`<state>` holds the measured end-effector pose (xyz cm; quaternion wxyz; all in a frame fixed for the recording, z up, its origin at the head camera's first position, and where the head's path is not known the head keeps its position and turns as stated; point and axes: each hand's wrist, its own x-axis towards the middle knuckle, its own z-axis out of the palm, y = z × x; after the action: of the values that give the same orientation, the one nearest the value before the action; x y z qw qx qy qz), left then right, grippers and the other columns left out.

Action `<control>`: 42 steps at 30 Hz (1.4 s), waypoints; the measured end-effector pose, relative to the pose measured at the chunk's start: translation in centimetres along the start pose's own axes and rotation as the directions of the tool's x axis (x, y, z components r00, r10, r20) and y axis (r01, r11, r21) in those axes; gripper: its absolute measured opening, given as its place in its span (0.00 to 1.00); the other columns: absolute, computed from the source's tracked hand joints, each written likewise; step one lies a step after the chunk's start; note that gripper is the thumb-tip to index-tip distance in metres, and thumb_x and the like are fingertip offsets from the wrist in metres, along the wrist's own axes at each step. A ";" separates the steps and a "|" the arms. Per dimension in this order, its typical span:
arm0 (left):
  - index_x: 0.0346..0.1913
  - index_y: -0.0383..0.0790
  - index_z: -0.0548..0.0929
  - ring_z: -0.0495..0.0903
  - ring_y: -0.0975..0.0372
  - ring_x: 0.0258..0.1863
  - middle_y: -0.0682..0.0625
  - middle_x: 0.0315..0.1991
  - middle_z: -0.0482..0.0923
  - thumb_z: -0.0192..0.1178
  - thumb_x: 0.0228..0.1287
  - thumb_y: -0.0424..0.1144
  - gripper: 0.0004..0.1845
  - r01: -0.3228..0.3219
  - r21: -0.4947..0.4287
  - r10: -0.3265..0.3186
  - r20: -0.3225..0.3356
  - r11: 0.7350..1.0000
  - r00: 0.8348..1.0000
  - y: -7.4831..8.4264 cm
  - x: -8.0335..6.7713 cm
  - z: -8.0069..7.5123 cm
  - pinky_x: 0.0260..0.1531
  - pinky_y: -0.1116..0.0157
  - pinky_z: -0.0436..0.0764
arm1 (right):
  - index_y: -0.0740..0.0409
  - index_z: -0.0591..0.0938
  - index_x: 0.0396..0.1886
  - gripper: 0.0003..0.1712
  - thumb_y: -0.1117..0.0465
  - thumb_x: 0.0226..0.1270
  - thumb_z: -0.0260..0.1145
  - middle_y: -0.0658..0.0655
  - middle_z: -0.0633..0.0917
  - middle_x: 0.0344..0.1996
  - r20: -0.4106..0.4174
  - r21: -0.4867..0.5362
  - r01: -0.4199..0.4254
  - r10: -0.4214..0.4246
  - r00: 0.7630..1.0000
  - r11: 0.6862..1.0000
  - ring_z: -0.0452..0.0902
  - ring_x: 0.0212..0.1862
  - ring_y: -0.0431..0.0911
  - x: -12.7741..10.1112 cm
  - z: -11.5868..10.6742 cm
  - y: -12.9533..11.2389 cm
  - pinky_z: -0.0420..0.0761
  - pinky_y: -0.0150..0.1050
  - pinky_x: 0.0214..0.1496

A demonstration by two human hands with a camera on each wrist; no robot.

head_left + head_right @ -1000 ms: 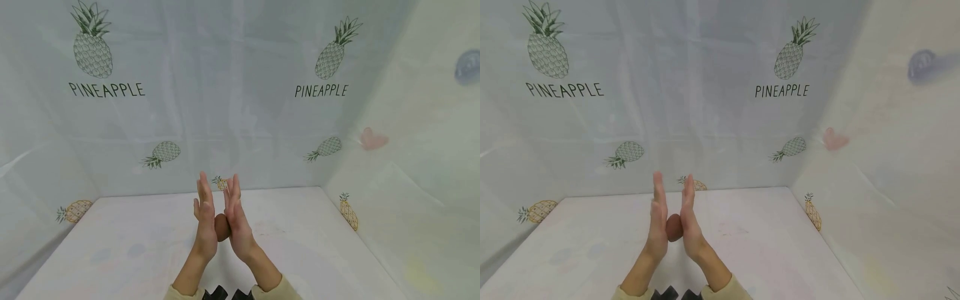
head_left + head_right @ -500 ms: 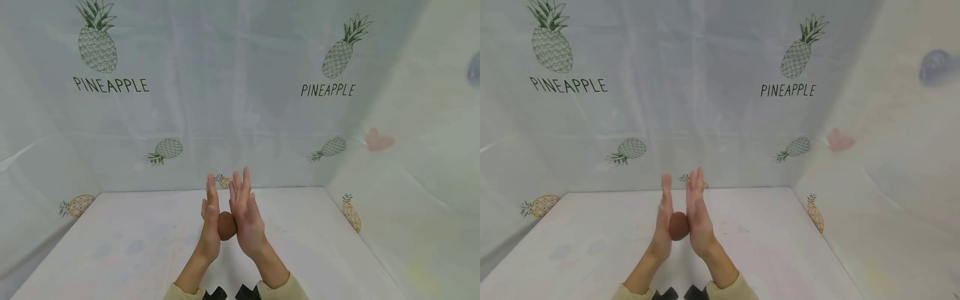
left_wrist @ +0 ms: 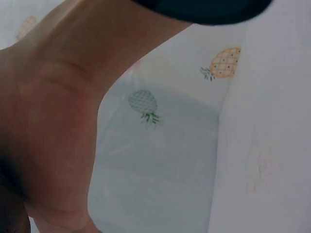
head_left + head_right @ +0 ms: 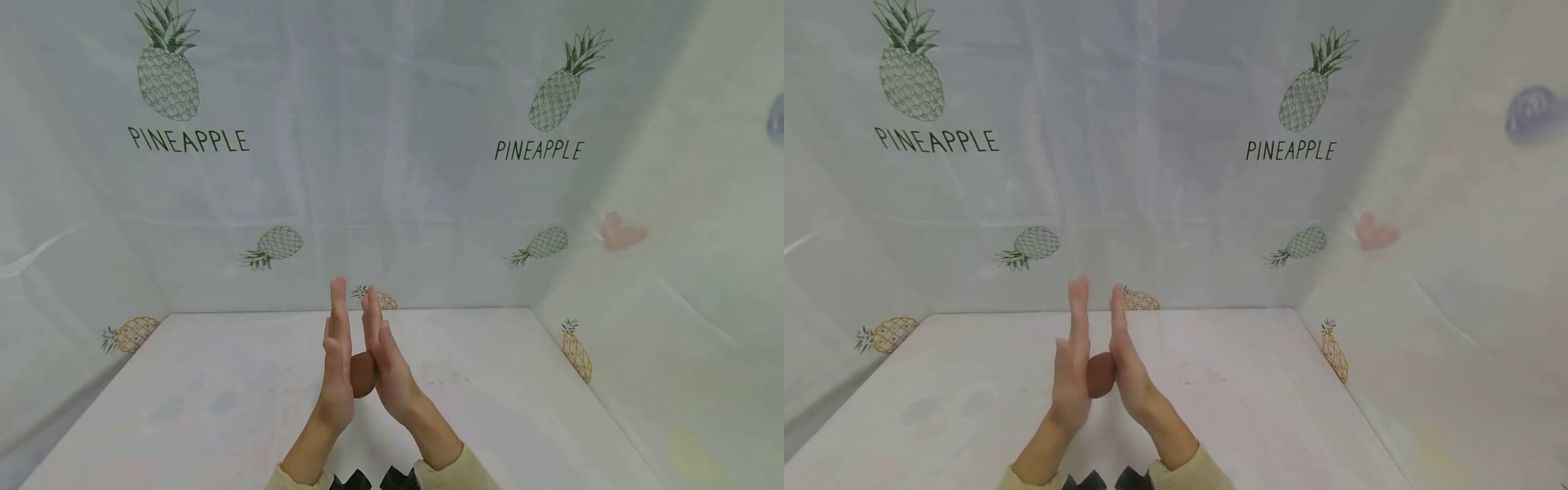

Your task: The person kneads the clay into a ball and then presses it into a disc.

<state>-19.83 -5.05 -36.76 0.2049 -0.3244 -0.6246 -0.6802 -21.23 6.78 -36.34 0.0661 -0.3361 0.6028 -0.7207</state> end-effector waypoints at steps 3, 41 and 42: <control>0.87 0.59 0.32 0.24 0.62 0.85 0.62 0.88 0.28 0.15 0.82 0.66 0.37 0.002 0.005 -0.001 -0.045 1.000 0.999 -0.2 0.4 -0.5 0.74 0.39 0.20 | 0.27 0.29 0.86 0.35 0.34 0.86 0.21 0.38 0.31 0.85 0.029 -0.029 -0.056 0.057 0.998 0.998 0.19 0.85 0.38 -0.1 -0.1 0.3 0.23 0.64 0.81; 0.86 0.63 0.31 0.71 0.63 0.28 0.66 0.87 0.24 0.10 0.84 0.57 0.32 0.090 -0.159 -0.068 0.139 0.983 0.988 0.8 -0.5 1.2 0.69 0.68 0.54 | 0.32 0.29 0.87 0.35 0.44 0.86 0.22 0.43 0.30 0.86 -0.117 -0.064 0.233 -0.240 0.964 0.970 0.22 0.86 0.46 -0.7 0.0 -1.7 0.20 0.64 0.80; 0.87 0.63 0.31 0.71 0.62 0.29 0.65 0.87 0.24 0.10 0.84 0.58 0.32 0.086 -0.158 -0.063 0.140 0.984 0.988 0.9 -0.5 1.3 0.69 0.67 0.55 | 0.32 0.29 0.87 0.35 0.44 0.86 0.22 0.43 0.30 0.86 -0.131 -0.063 0.223 -0.230 0.964 0.973 0.22 0.86 0.45 -0.6 -0.2 -1.5 0.20 0.64 0.80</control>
<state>-18.61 -3.90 -36.45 0.1094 -0.3615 -0.5907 -0.7130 -20.44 7.68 -35.17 -0.0664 -0.3538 0.5804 -0.7304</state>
